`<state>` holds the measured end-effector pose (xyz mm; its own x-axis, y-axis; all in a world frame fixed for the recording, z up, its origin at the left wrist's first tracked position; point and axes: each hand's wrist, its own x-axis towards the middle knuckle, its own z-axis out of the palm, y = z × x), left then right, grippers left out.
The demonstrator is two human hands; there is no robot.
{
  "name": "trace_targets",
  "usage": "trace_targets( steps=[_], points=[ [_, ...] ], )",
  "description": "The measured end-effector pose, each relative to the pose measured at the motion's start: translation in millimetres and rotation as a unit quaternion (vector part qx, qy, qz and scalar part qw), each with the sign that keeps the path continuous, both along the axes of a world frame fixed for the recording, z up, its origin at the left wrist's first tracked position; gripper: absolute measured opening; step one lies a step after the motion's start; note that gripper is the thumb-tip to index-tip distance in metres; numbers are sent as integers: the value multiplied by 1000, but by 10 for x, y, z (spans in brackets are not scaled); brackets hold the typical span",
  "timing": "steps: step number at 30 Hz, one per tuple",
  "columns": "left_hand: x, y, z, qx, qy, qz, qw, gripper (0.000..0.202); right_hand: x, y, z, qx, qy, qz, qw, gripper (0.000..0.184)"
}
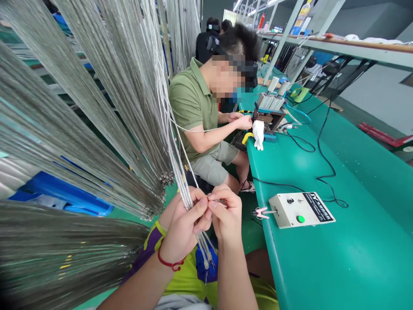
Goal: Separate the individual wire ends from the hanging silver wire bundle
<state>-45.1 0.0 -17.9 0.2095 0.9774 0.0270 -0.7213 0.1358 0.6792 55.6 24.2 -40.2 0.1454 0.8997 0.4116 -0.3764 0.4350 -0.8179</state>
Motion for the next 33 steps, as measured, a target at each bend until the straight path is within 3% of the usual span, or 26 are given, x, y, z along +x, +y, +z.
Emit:
trace_targets(
  steps=[4,7,10,15,17,19,22,24,27,29,33],
  points=[
    [-8,-29,53,-19,-7,13,1000,25,-52,-44,-19,76,-93,-111,987,10],
    [3,-39,57,-12,5,21,1000,27,-98,-97,26,86,-106,-156,978,10],
    [20,-35,13,9,35,33,999,30,-147,-151,79,37,-58,-143,987,11],
    [47,-28,-89,29,88,71,993,29,-178,-166,127,-133,-14,-87,987,25],
    [61,-29,-117,28,91,69,993,29,-170,-135,130,-138,-26,-107,984,30],
    [74,-29,-141,27,90,67,993,29,-148,-95,121,-91,-58,-138,984,31],
    [78,-27,-171,35,101,67,992,25,-74,-34,84,35,-128,-182,974,22],
    [74,-20,-176,59,129,78,987,21,-7,4,52,142,-196,-231,942,17],
    [72,0,-157,125,174,127,968,13,59,45,15,257,-276,-316,871,15],
    [75,14,-133,164,193,159,954,9,52,49,11,262,-279,-358,851,18],
    [77,20,-92,193,219,176,940,9,-31,26,73,183,-236,-385,873,16]
  ],
)
